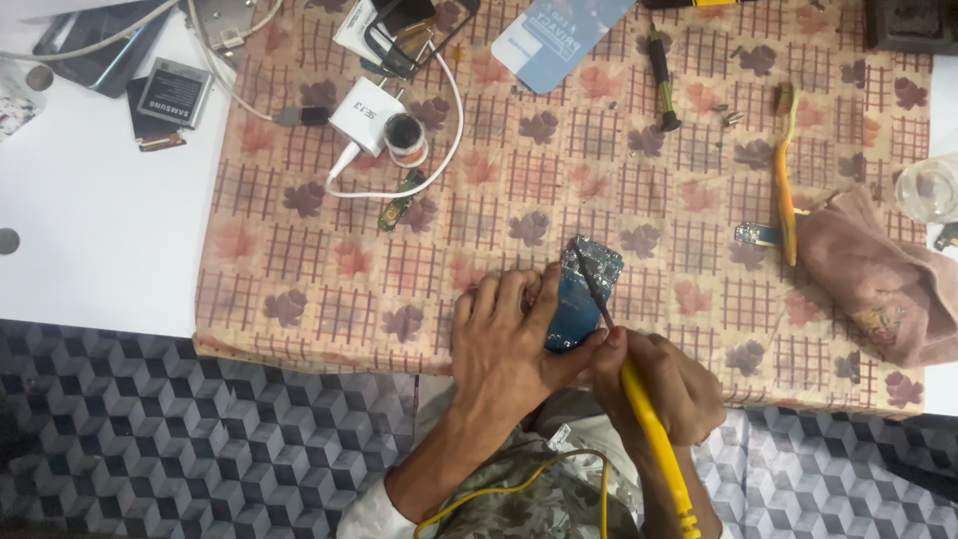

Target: The person uses a soldering iron to apply solder to a blue circuit board, then scrubs the area with a toothbrush. They repeat this process multiple times on the same board.

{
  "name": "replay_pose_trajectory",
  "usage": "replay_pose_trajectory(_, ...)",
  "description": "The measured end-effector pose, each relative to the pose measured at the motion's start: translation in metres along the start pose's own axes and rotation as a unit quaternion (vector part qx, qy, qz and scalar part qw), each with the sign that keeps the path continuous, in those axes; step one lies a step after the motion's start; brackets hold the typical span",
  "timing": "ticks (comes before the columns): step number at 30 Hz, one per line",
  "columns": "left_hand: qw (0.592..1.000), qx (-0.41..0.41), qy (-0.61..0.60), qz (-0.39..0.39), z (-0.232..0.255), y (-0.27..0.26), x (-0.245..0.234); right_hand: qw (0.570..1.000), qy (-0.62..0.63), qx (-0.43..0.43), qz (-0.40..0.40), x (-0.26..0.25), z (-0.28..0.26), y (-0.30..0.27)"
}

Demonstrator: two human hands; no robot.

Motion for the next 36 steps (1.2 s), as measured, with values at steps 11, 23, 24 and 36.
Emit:
replay_pose_trajectory(11,1.0,-0.011,-0.012,0.0,0.0,0.002,-0.003,0.999,-0.043,-0.023,-0.018,0.005,-0.011,0.008)
replay_pose_trajectory(23,1.0,-0.007,-0.006,-0.01,-0.002,-0.001,0.003,0.999,0.004,0.04,-0.007,0.002,-0.006,0.002)
replay_pose_trajectory(24,1.0,-0.006,-0.004,-0.012,-0.002,-0.002,0.003,0.999,-0.001,0.048,-0.002,0.001,-0.005,0.0)
replay_pose_trajectory(36,1.0,-0.002,-0.015,-0.019,-0.003,-0.001,0.005,0.999,-0.034,-0.016,0.004,0.006,-0.011,-0.003)
Point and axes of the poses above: each hand's wrist, its own y-axis towards the middle knuckle, its own x-axis out of the palm, z = x × y, the point moved 9 cm from there along y, towards the middle knuckle, and after that the axes turned 6 degrees about y, right-handed, at the moved point
